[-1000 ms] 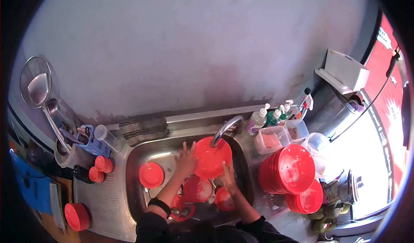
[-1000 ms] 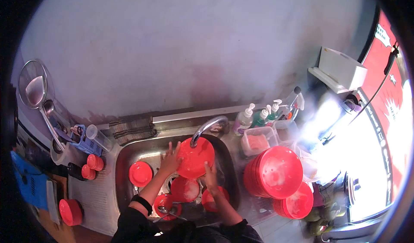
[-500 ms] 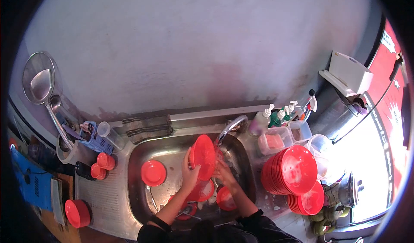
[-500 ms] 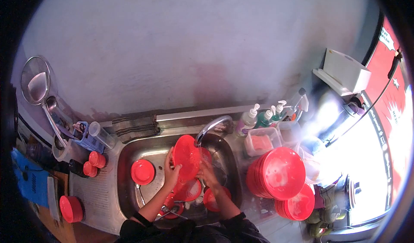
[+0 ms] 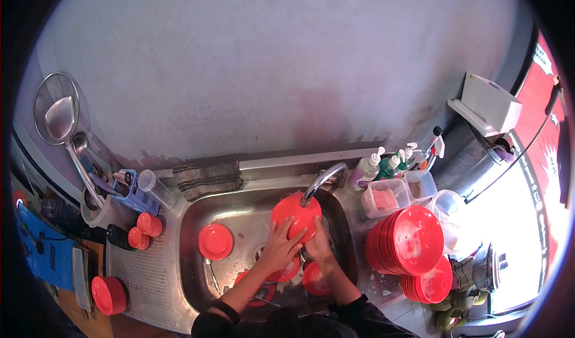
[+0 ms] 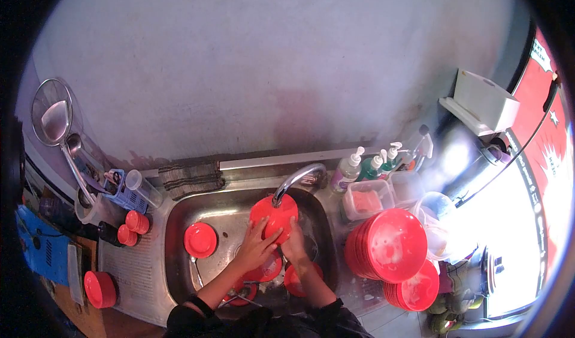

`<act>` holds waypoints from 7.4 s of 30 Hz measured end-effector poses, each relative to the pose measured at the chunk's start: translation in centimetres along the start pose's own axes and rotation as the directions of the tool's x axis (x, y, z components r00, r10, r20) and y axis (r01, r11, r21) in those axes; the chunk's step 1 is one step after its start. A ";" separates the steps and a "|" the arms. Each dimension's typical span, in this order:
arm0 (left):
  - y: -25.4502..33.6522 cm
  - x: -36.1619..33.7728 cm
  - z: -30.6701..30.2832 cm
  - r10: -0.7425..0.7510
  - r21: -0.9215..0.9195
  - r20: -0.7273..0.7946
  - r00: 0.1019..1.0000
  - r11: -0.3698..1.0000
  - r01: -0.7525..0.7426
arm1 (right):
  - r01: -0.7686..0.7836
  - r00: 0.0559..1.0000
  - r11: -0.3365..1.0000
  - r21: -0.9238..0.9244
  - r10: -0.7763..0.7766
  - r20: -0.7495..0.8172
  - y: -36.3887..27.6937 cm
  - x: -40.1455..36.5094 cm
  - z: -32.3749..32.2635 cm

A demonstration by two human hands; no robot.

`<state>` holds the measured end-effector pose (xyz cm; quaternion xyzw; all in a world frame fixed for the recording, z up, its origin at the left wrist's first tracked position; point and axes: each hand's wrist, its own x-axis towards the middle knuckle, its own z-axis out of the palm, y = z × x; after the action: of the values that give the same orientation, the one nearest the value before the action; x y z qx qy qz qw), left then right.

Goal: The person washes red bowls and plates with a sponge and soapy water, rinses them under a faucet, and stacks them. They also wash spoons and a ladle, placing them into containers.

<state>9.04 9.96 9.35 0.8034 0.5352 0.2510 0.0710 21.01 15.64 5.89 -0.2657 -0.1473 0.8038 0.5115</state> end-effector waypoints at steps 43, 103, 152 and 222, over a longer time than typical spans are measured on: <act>0.6 -1.7 -0.7 -0.478 -0.924 0.374 0.795 -0.115 0.365 | -0.220 0.963 0.688 -0.692 0.039 -0.267 -2.0 -4.3 -8.7; -12.6 -35.1 -10.5 -0.609 0.246 -0.763 0.219 0.041 0.968 | -0.162 0.602 -0.582 -0.797 -0.698 0.388 -15.3 -20.4 -0.2; -25.9 -49.8 -23.1 -0.963 -0.996 0.059 -0.263 -0.038 -0.083 | 0.775 0.458 -0.567 -0.279 0.200 0.866 -2.7 -11.7 6.4; -0.4 -1.6 0.3 -0.589 -0.974 0.204 0.782 -0.206 0.099 | -0.413 0.909 0.857 -0.309 0.406 -0.092 -0.5 0.7 -5.1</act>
<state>8.36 8.74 8.37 0.2420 0.3833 0.6552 0.6043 24.07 16.33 1.74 -0.3802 -0.2105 0.8559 0.2804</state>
